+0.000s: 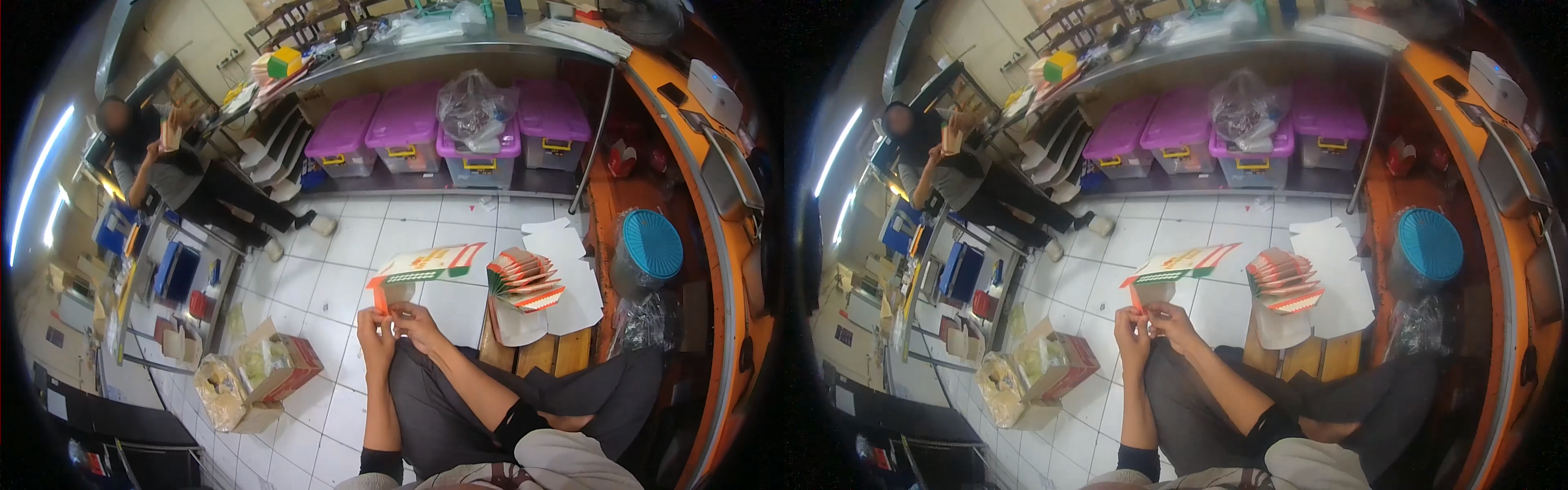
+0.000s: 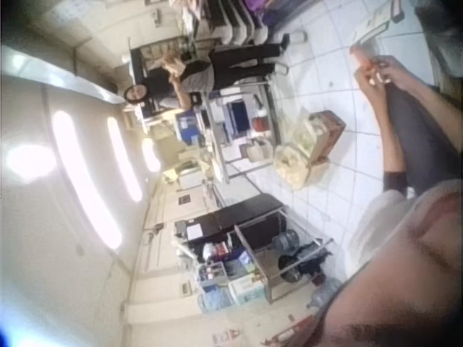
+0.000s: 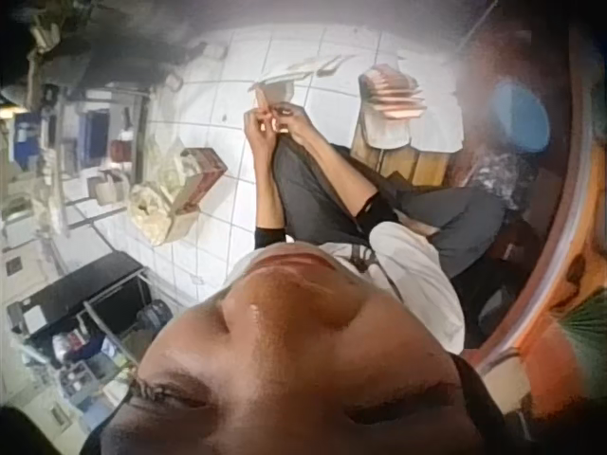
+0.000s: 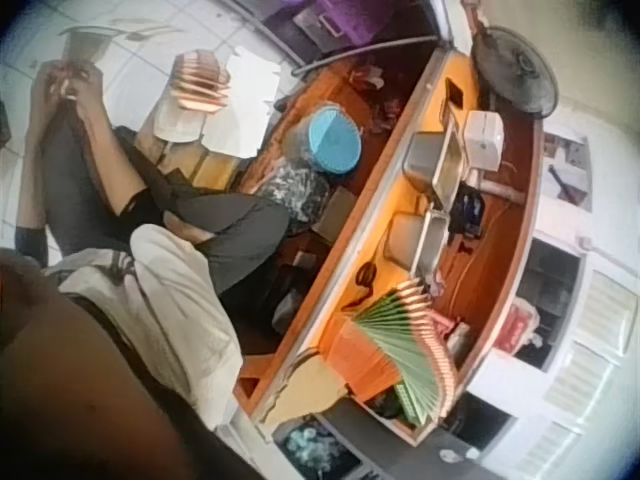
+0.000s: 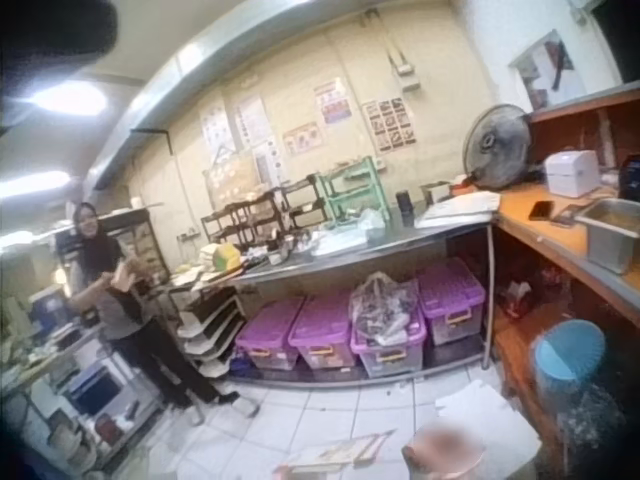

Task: The person sits on the floor and folds flat cardboard pieces into small boxes by hand. They repeatedly pick up a piece, fold the sides, and secure the flaps, stacking the finished boxes on a small stool. Another person is visible in the background working at a counter.

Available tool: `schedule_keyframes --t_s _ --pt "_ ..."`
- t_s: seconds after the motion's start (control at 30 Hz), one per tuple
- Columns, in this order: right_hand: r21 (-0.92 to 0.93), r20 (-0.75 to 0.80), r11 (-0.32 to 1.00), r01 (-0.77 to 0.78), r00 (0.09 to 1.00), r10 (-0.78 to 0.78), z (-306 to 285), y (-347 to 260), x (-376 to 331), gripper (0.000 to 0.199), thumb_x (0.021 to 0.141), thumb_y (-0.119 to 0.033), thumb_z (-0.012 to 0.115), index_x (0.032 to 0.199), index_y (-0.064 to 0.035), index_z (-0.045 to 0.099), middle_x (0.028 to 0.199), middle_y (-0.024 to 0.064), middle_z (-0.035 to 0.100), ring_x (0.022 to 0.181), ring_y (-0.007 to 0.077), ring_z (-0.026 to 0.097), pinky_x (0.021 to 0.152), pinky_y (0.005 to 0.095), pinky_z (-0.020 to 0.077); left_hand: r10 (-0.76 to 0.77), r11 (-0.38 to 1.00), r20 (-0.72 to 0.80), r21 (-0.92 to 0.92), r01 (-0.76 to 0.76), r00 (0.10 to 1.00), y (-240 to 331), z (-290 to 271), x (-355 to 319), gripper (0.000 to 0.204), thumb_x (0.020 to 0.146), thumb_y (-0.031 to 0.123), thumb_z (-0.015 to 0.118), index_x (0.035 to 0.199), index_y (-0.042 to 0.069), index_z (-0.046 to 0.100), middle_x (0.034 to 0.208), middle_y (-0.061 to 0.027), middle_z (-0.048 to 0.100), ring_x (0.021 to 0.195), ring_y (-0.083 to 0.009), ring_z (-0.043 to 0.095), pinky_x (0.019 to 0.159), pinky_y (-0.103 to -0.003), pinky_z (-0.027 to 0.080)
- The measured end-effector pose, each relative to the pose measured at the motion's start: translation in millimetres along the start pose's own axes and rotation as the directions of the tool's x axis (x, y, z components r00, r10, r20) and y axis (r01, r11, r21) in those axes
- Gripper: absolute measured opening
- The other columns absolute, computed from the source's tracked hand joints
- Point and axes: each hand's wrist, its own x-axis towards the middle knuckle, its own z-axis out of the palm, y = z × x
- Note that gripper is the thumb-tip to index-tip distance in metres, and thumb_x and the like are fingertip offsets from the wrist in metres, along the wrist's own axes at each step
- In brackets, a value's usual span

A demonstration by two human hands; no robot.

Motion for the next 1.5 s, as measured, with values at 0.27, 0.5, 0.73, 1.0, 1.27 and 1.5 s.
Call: schedule_keyframes --t_s 0.27,0.5,0.73,1.0,1.27,1.5 --pt "-0.215 -0.043 0.976 -0.017 0.999 0.008 18 -12 -5 0.024 0.084 -0.007 0.049 0.107 -0.0037 0.054 0.079 0.0026 0.054 0.051 0.0106 0.049 0.042 0.0215 0.04 -0.057 0.976 0.008 -0.212 0.057 0.998 3 -3 -1 0.017 0.078 0.004 0.062 0.074 0.003 0.045 0.1 -0.0119 0.049 0.073 -0.0136 0.051 0.065 -0.026 0.045" --pt "-0.773 0.113 0.596 0.217 0.972 -0.208 40 -36 -24 0.017 0.084 -0.005 0.049 0.096 -0.0022 0.06 0.072 0.0082 0.059 0.046 0.0121 0.053 0.04 0.0268 0.0412 -0.152 0.978 -0.111 -0.161 0.134 0.982 31 -3 -22 0.026 0.082 0.014 0.061 0.083 0.002 0.038 0.08 -0.0146 0.056 0.068 -0.0166 0.058 0.058 -0.028 0.046" --pt "-0.848 0.443 0.208 0.487 0.868 -0.225 58 -56 -67 0.014 0.08 -0.005 0.051 0.089 0.0033 0.058 0.07 0.013 0.057 0.067 0.0178 0.059 0.061 0.0296 0.0447 -0.069 0.996 -0.433 0.016 0.085 0.899 76 2 -57 0.022 0.082 0.017 0.059 0.088 -0.001 0.048 0.074 -0.0097 0.053 0.06 -0.0158 0.048 0.052 -0.029 0.037" --pt "-0.727 0.406 0.574 0.376 0.91 -0.083 59 -56 -98 0.016 0.081 -0.007 0.059 0.094 -0.0013 0.052 0.082 0.0072 0.057 0.075 0.0097 0.054 0.068 0.0246 0.0452 -0.22 0.945 -0.319 -0.304 0.12 0.922 111 2 -76 0.048 0.09 0.015 0.049 0.128 -0.001 0.025 0.118 -0.0192 0.045 0.096 -0.021 0.051 0.083 -0.029 0.041" --pt "-0.675 0.362 0.671 0.305 0.93 -0.058 61 -77 -119 0.035 0.079 -0.014 0.065 0.108 -0.0023 0.049 0.107 0.0111 0.054 0.093 0.0184 0.055 0.075 0.0336 0.0464 -0.013 0.992 -0.12 0.119 0.028 0.993 110 -28 -86 0.046 0.092 0.009 0.038 0.135 0.004 0.025 0.136 -0.0216 0.027 0.125 -0.0349 0.031 0.103 -0.039 0.027" --pt "-0.566 -0.027 0.755 0.332 0.907 -0.419 100 -71 -122 0.035 0.079 -0.02 0.067 0.097 0.0026 0.046 0.089 0.0124 0.057 0.079 0.0172 0.058 0.065 0.0288 0.0482 0.19 0.935 0.11 0.283 -0.214 0.976 124 -35 -105 0.056 0.077 -0.009 0.049 0.129 0.01 0.039 0.134 -0.02 0.032 0.121 -0.0368 0.037 0.098 -0.04 0.036"
